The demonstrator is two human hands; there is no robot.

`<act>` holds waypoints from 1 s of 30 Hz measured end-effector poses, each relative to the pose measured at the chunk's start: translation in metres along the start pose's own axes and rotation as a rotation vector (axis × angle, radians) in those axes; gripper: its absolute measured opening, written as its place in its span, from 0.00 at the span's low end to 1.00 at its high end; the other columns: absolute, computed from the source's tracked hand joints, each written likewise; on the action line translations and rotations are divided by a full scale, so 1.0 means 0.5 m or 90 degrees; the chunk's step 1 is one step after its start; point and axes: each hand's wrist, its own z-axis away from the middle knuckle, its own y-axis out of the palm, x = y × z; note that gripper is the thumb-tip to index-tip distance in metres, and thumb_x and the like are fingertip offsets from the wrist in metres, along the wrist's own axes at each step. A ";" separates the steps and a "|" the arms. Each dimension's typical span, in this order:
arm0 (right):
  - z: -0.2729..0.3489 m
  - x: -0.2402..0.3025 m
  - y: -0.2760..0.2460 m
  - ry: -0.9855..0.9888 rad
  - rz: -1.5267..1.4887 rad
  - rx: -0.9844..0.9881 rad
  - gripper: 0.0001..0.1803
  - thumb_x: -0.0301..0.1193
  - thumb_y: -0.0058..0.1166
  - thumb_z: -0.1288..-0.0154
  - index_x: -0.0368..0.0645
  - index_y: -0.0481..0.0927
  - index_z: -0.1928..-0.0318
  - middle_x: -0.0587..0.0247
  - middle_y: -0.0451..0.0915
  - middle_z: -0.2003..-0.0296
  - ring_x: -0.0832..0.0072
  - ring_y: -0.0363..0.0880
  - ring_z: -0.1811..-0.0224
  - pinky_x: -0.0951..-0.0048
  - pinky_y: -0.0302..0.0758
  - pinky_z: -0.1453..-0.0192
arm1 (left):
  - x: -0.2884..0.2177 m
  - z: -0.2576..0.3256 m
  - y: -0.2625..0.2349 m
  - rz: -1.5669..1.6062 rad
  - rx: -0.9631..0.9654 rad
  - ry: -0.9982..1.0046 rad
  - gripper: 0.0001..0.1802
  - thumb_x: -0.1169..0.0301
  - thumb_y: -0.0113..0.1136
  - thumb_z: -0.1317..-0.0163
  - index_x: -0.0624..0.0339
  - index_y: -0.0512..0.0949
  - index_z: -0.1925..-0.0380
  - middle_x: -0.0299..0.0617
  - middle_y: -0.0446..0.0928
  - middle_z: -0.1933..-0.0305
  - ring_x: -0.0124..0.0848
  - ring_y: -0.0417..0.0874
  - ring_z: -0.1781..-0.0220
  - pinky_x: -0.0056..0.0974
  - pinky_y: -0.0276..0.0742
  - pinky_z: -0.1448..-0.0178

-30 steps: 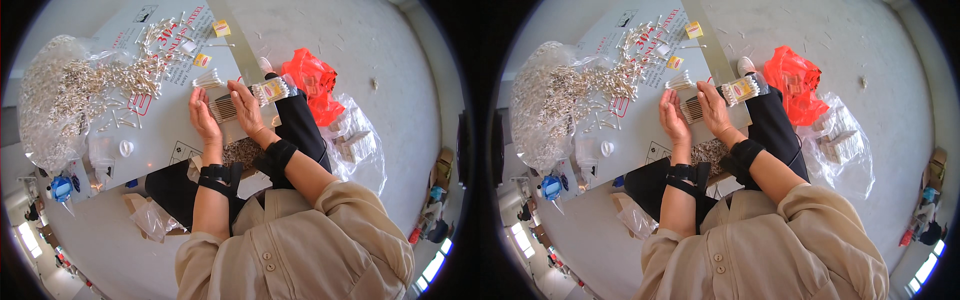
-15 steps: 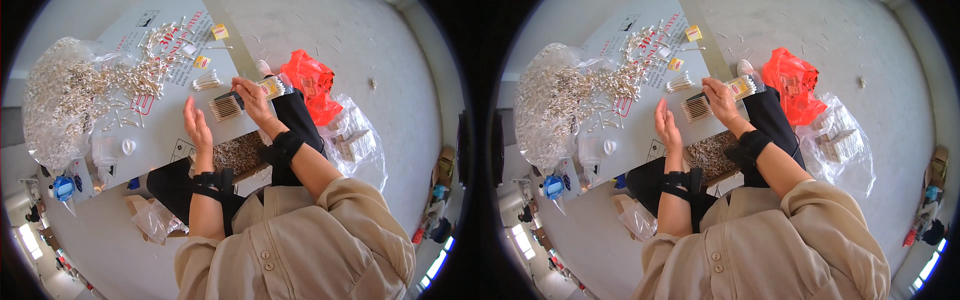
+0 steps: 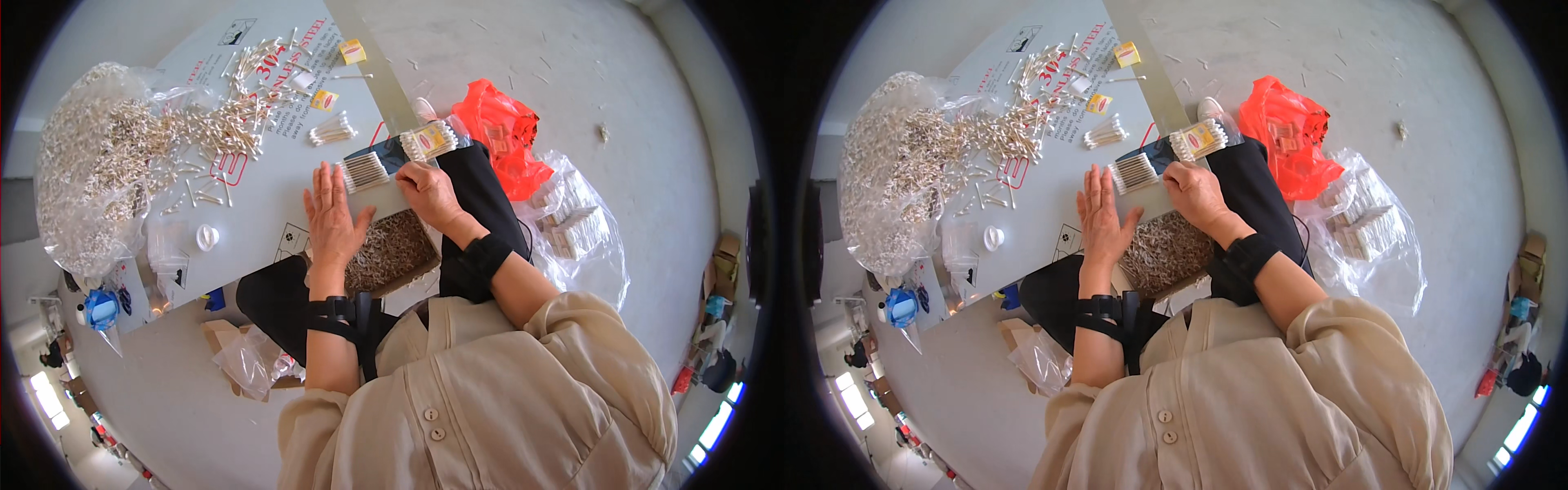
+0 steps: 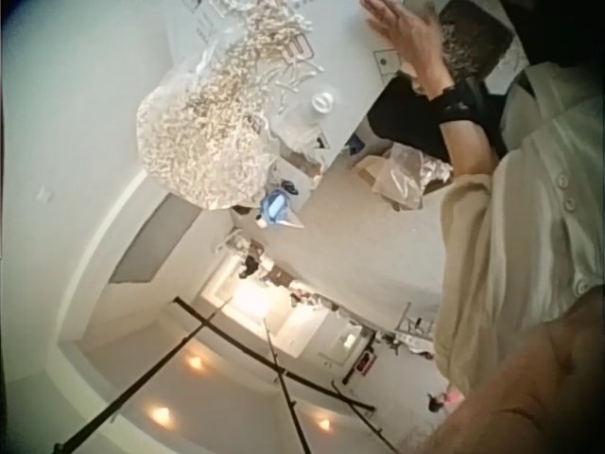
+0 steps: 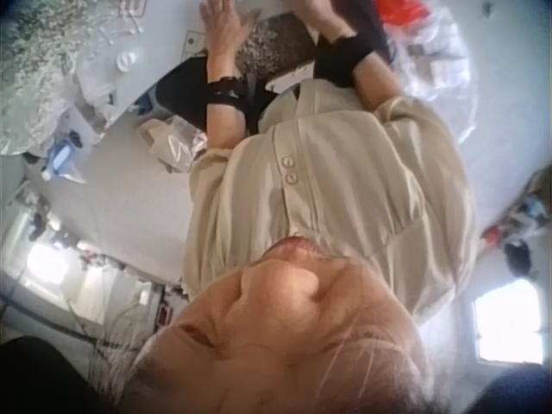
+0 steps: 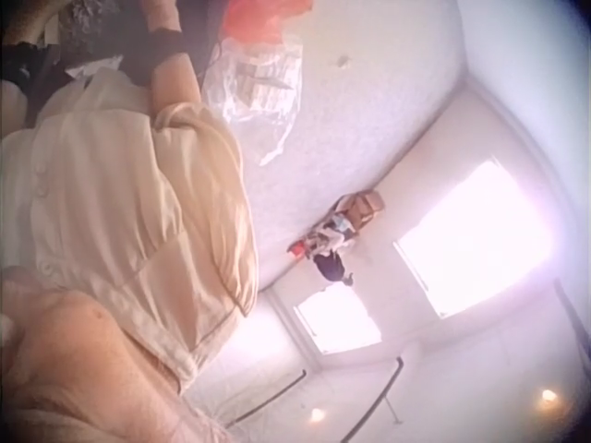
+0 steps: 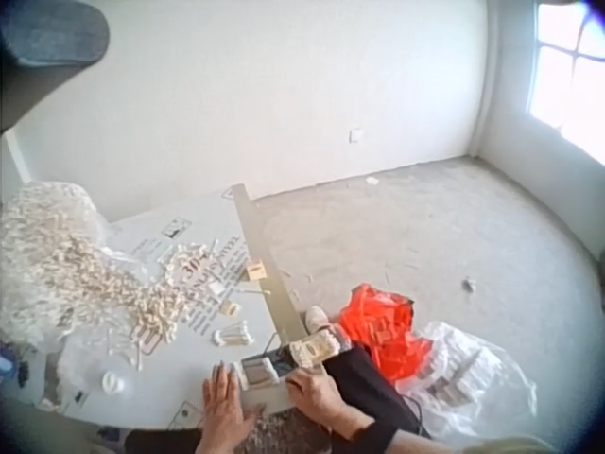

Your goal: Packaging cotton swabs into small plastic bags.

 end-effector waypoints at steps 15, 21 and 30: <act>-0.018 0.001 0.023 -0.036 0.080 0.025 0.04 0.29 0.54 0.38 0.44 0.80 0.69 0.56 0.77 0.71 0.52 0.80 0.67 0.55 0.76 0.64 | -0.013 -0.015 0.038 -0.041 0.049 0.032 0.48 0.48 0.60 0.42 0.56 0.52 0.27 0.44 0.47 0.21 0.39 0.47 0.20 0.56 0.40 0.21; -0.020 0.004 0.028 -0.044 0.089 0.009 0.04 0.28 0.54 0.39 0.44 0.80 0.69 0.56 0.77 0.71 0.52 0.80 0.67 0.56 0.76 0.64 | -0.018 -0.016 0.034 -0.031 0.047 0.026 0.47 0.49 0.60 0.41 0.58 0.53 0.28 0.44 0.48 0.22 0.39 0.47 0.20 0.57 0.40 0.21; -0.018 0.013 0.028 -0.033 0.099 0.019 0.04 0.27 0.55 0.42 0.44 0.80 0.66 0.56 0.78 0.69 0.52 0.80 0.65 0.56 0.77 0.62 | -0.017 -0.018 0.031 -0.026 0.051 0.024 0.46 0.48 0.58 0.40 0.59 0.53 0.28 0.45 0.49 0.22 0.41 0.47 0.20 0.56 0.39 0.22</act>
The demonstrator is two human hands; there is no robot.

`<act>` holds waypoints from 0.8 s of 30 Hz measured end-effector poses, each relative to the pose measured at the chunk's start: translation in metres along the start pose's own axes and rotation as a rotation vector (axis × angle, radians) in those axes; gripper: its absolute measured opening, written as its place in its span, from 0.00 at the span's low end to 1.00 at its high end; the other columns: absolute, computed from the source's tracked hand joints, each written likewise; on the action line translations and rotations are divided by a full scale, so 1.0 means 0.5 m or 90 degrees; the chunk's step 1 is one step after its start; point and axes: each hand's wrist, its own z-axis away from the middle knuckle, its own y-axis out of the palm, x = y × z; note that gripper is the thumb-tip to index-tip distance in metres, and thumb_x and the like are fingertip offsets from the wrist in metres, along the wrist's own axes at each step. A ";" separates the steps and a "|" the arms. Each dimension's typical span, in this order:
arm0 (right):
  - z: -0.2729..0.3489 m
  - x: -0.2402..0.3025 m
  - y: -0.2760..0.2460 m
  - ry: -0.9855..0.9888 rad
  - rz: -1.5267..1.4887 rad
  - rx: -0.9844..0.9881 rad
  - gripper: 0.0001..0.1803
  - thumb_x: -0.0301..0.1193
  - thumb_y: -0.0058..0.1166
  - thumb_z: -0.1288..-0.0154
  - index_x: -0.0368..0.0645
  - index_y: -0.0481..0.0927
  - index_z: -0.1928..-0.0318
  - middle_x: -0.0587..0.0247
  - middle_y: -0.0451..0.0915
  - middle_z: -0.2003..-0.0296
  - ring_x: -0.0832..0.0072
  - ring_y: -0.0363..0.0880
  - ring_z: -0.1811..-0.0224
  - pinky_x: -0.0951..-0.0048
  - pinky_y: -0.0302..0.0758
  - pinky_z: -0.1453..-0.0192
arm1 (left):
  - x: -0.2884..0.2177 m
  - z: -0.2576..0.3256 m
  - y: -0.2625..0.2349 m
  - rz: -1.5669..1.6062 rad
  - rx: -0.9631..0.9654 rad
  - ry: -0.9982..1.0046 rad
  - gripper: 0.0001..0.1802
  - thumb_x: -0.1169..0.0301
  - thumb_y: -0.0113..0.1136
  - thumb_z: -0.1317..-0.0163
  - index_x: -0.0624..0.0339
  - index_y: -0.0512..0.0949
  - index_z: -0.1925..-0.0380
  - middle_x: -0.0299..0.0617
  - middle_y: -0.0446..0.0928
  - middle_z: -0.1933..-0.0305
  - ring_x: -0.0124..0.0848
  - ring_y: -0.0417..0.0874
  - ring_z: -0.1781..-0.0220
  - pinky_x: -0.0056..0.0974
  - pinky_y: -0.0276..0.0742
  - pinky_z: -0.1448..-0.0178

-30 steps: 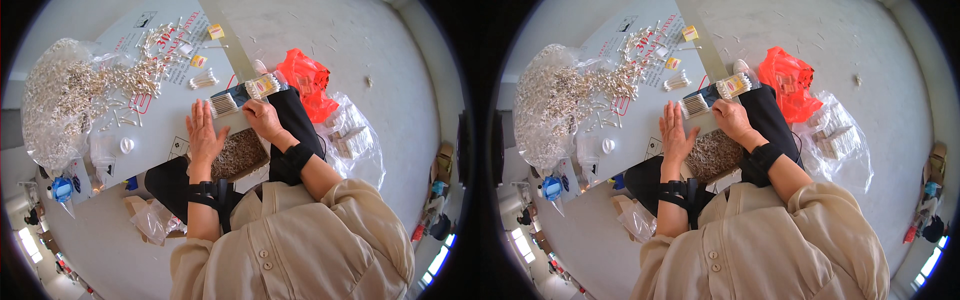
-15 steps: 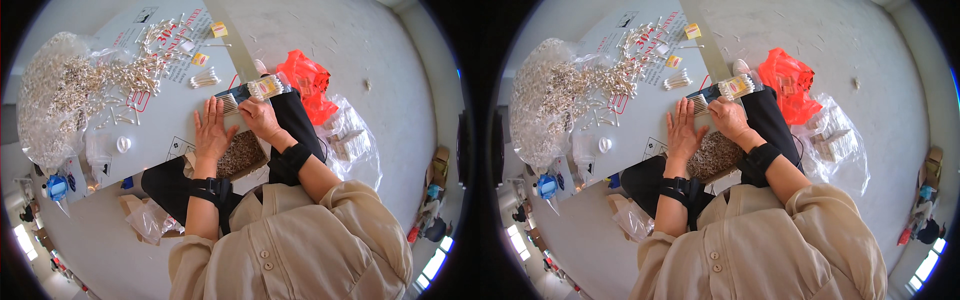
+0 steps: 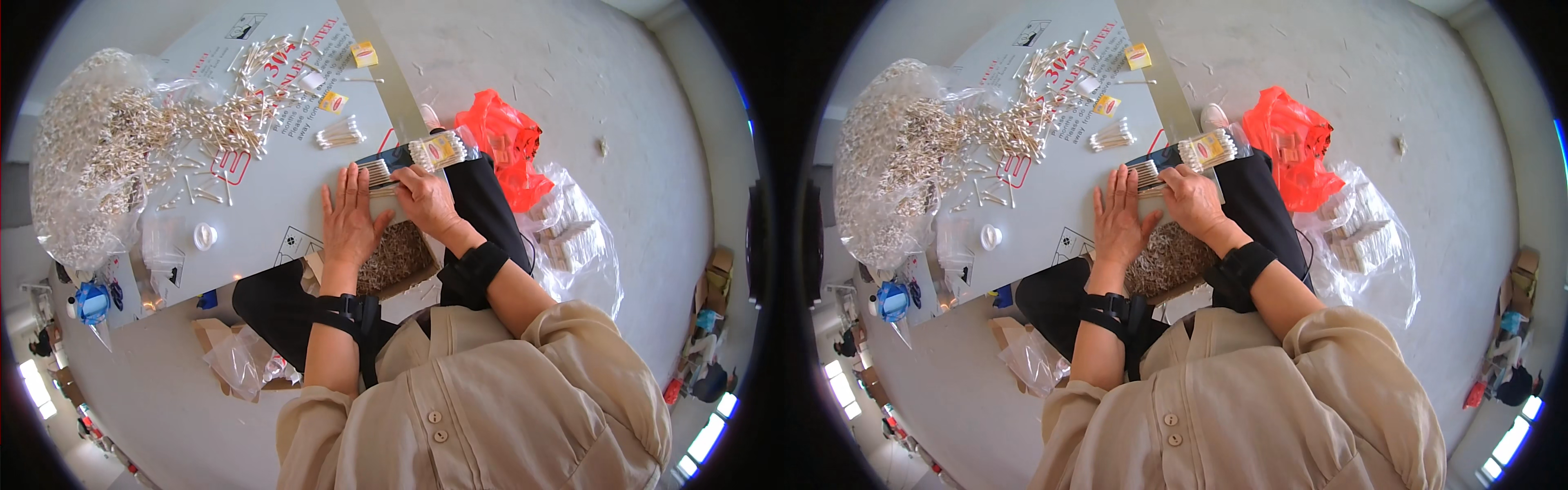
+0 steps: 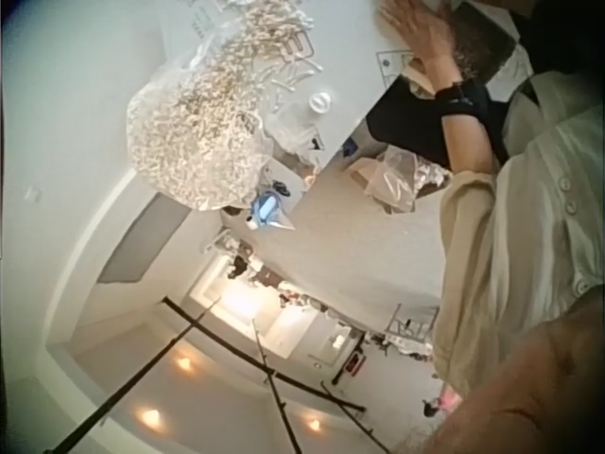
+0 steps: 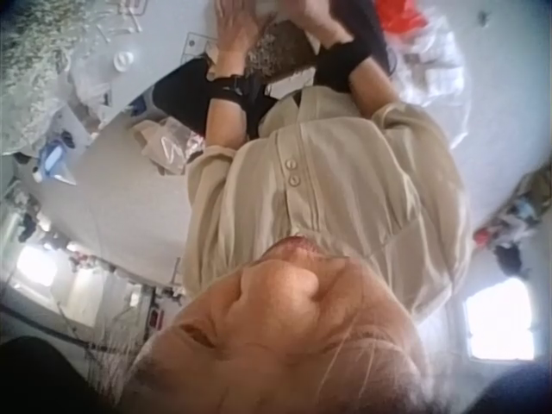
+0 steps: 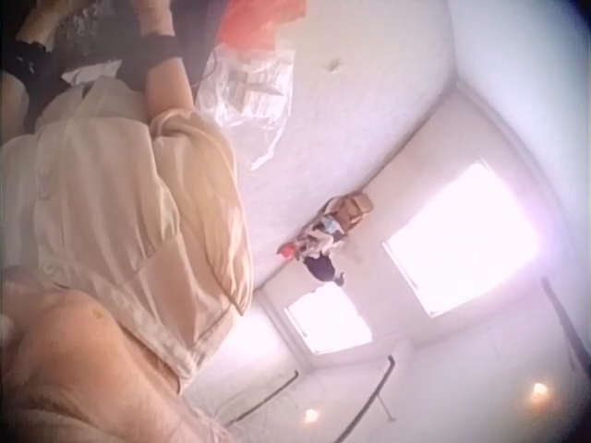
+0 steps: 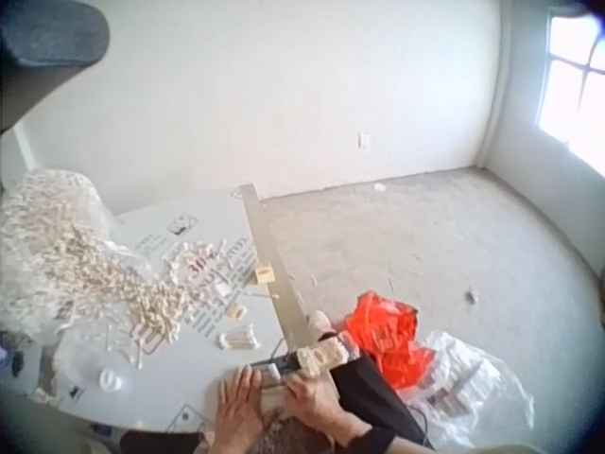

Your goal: Packaging cotton swabs into small plastic bags.

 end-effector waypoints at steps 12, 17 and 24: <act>-0.013 0.004 0.000 0.031 0.035 0.041 0.07 0.27 0.56 0.42 0.44 0.80 0.62 0.55 0.80 0.67 0.52 0.81 0.65 0.57 0.77 0.62 | 0.001 0.001 0.002 0.001 -0.005 0.002 0.46 0.50 0.61 0.41 0.60 0.53 0.28 0.46 0.49 0.22 0.40 0.47 0.20 0.57 0.39 0.22; -0.024 0.007 0.007 0.023 0.035 0.030 0.08 0.27 0.55 0.43 0.44 0.78 0.61 0.54 0.79 0.69 0.51 0.80 0.66 0.53 0.77 0.62 | 0.000 0.001 0.003 -0.004 -0.001 -0.002 0.47 0.50 0.61 0.41 0.59 0.53 0.28 0.45 0.49 0.22 0.40 0.47 0.20 0.57 0.39 0.22; -0.030 0.011 0.008 0.039 0.045 0.040 0.10 0.28 0.55 0.44 0.45 0.78 0.60 0.55 0.80 0.68 0.52 0.81 0.64 0.54 0.78 0.60 | 0.001 0.002 0.001 0.002 -0.003 -0.006 0.48 0.50 0.62 0.42 0.59 0.53 0.28 0.45 0.49 0.22 0.39 0.47 0.20 0.57 0.40 0.22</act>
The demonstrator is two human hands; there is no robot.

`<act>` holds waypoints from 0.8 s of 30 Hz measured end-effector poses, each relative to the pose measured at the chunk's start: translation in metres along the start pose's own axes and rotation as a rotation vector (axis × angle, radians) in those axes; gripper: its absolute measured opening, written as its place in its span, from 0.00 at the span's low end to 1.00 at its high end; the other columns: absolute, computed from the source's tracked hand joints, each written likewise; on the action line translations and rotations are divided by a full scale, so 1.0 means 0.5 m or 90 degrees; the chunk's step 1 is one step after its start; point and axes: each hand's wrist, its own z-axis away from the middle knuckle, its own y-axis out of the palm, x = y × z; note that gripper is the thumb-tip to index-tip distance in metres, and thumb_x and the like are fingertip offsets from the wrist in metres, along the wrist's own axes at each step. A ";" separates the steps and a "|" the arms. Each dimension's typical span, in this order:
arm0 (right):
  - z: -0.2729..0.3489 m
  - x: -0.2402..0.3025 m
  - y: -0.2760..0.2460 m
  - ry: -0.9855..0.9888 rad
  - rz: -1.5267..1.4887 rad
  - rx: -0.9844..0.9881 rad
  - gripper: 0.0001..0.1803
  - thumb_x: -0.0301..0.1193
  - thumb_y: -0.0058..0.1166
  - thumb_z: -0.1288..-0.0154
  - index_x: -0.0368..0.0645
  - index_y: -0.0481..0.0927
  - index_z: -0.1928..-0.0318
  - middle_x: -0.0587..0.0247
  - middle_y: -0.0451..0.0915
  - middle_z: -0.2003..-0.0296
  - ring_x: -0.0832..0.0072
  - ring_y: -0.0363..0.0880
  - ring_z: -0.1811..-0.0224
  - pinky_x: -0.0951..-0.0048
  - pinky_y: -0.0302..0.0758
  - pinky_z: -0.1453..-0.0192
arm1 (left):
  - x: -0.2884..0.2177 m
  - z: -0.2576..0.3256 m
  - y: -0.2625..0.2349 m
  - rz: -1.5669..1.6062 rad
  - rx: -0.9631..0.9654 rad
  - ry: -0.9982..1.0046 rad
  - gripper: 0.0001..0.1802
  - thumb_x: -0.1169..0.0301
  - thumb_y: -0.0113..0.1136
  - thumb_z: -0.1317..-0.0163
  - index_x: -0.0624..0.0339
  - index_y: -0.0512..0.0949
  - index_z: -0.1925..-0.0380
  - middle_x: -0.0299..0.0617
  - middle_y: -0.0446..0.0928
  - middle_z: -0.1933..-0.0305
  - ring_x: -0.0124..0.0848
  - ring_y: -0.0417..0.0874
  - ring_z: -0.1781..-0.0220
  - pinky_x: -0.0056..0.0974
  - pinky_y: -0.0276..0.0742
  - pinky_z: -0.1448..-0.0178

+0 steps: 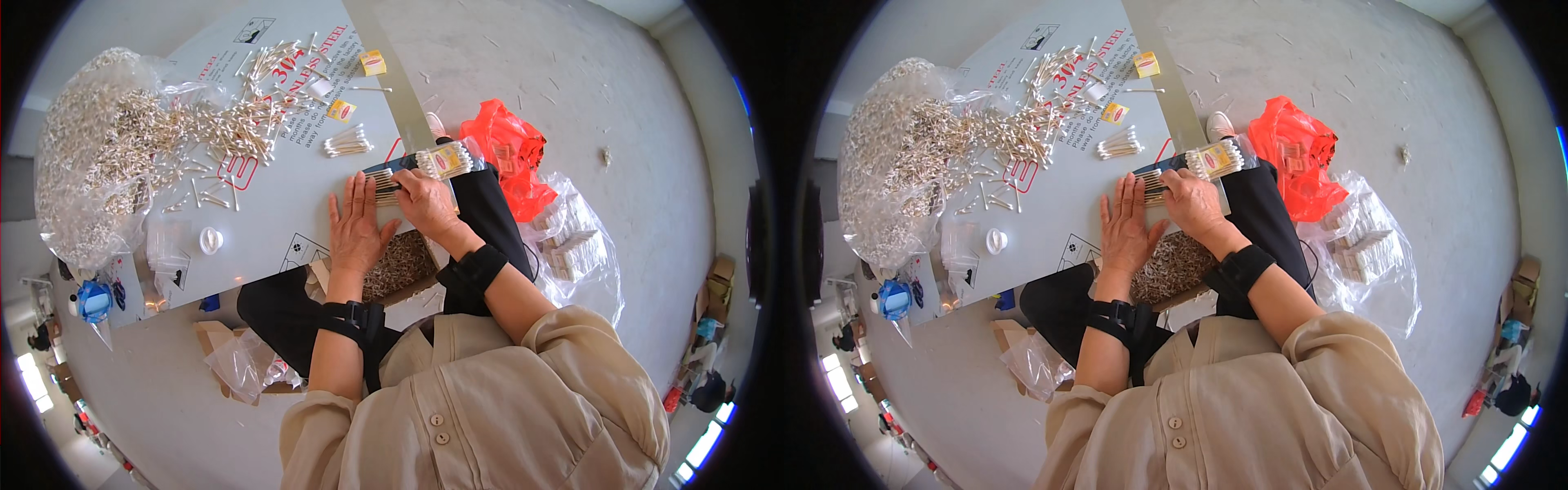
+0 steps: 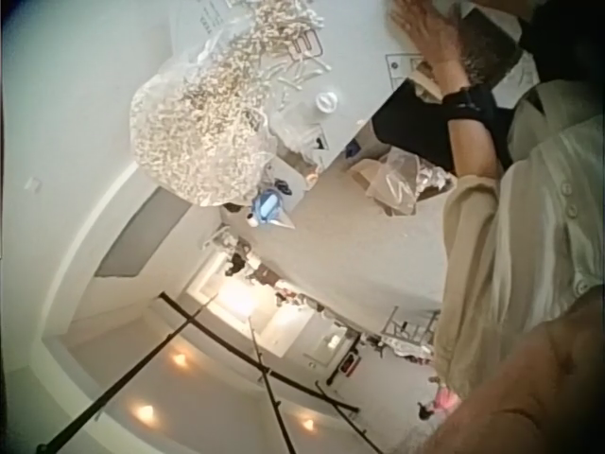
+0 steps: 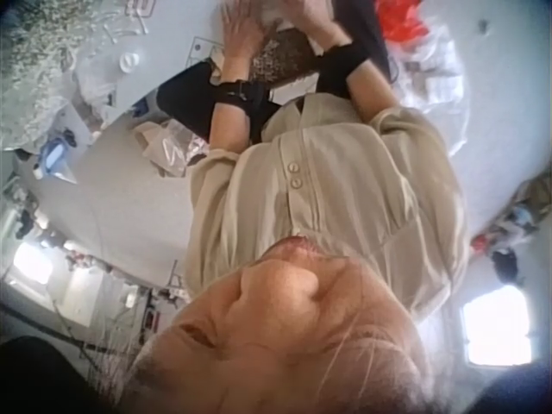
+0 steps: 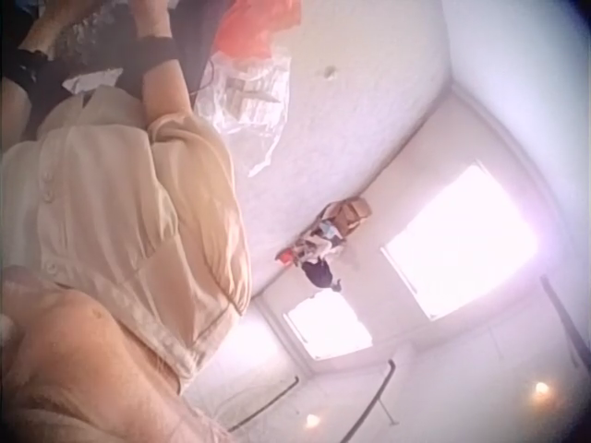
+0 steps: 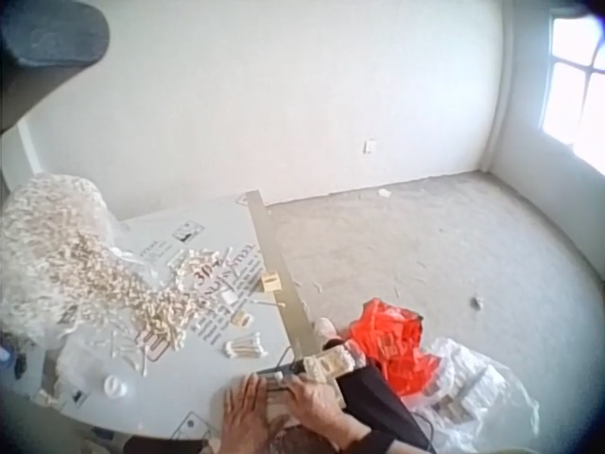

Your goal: Packaging cotton swabs into small plastic bags.

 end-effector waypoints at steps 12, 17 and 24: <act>-0.002 0.000 0.001 0.002 0.009 0.017 0.11 0.29 0.55 0.43 0.46 0.79 0.58 0.55 0.80 0.68 0.52 0.81 0.64 0.54 0.78 0.61 | 0.001 0.000 0.001 -0.002 -0.001 -0.002 0.47 0.51 0.62 0.42 0.60 0.54 0.28 0.45 0.50 0.22 0.39 0.47 0.20 0.57 0.40 0.22; -0.006 0.000 0.004 0.002 0.023 0.004 0.14 0.27 0.54 0.43 0.46 0.78 0.54 0.54 0.81 0.67 0.52 0.82 0.63 0.55 0.78 0.60 | 0.000 -0.001 0.001 0.007 -0.004 0.000 0.47 0.51 0.62 0.41 0.60 0.54 0.28 0.45 0.50 0.22 0.39 0.47 0.20 0.57 0.39 0.22; 0.000 -0.004 0.006 -0.014 0.022 -0.006 0.14 0.28 0.54 0.43 0.46 0.79 0.54 0.54 0.80 0.68 0.52 0.81 0.65 0.54 0.78 0.62 | -0.003 -0.001 0.001 0.001 0.001 -0.005 0.46 0.50 0.61 0.41 0.60 0.54 0.28 0.45 0.50 0.22 0.39 0.47 0.20 0.56 0.40 0.22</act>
